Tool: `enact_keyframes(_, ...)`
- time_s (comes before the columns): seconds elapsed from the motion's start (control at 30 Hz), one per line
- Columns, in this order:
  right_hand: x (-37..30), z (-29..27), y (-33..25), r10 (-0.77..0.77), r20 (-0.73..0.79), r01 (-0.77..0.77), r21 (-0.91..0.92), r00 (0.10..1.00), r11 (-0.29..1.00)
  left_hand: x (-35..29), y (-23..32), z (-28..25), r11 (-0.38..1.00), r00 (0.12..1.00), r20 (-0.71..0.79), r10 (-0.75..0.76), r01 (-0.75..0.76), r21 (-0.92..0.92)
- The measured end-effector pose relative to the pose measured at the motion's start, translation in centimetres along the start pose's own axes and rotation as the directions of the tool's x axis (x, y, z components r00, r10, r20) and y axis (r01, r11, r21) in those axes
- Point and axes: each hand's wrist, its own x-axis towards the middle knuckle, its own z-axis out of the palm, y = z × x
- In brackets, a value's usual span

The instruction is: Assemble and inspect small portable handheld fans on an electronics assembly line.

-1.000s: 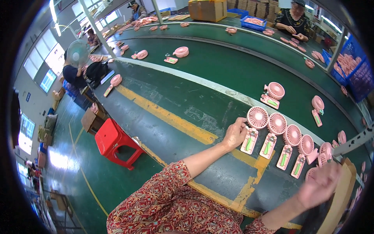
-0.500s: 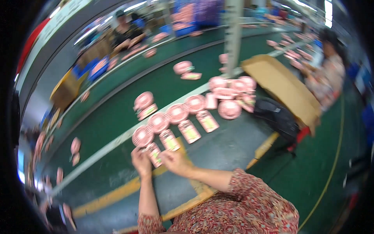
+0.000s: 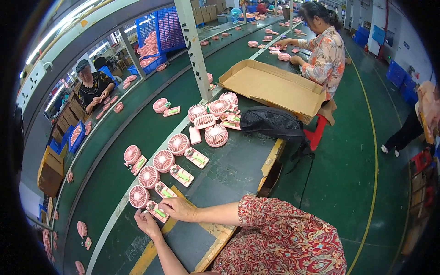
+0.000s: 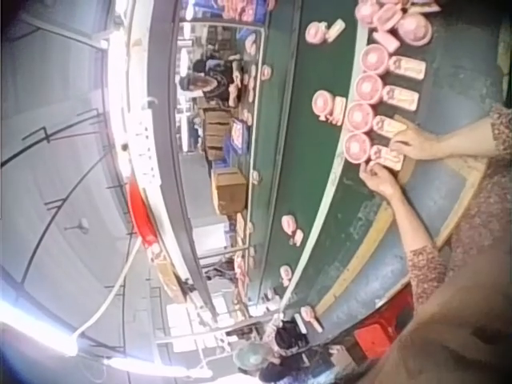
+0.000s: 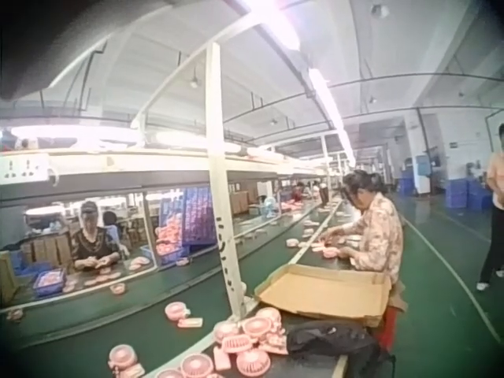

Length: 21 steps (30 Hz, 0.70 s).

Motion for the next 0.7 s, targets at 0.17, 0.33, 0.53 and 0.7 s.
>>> enact_keyframes(0.17,0.2,-0.3,-0.2,-0.046,-0.077,0.040,-0.075,0.996,0.996,-0.1,0.6,0.1,0.998,1.000,0.007,-0.028,0.027,0.050)
enact_keyframes(0.33,0.3,-0.4,-0.4,-0.046,-0.156,0.034,-0.081,0.987,0.996,-0.4,1.3,0.2,0.996,1.000,0.004,-0.012,0.012,0.083)
enact_keyframes(0.53,0.3,-0.6,-0.2,0.003,-0.163,-0.013,-0.059,0.987,0.998,-0.6,1.8,0.2,0.992,0.999,0.010,-0.044,0.042,0.122)
enact_keyframes(0.7,0.5,-0.8,0.3,-0.062,-0.178,0.035,-0.149,0.982,0.988,-0.6,1.4,0.2,0.995,1.000,-0.007,0.004,-0.003,0.097)
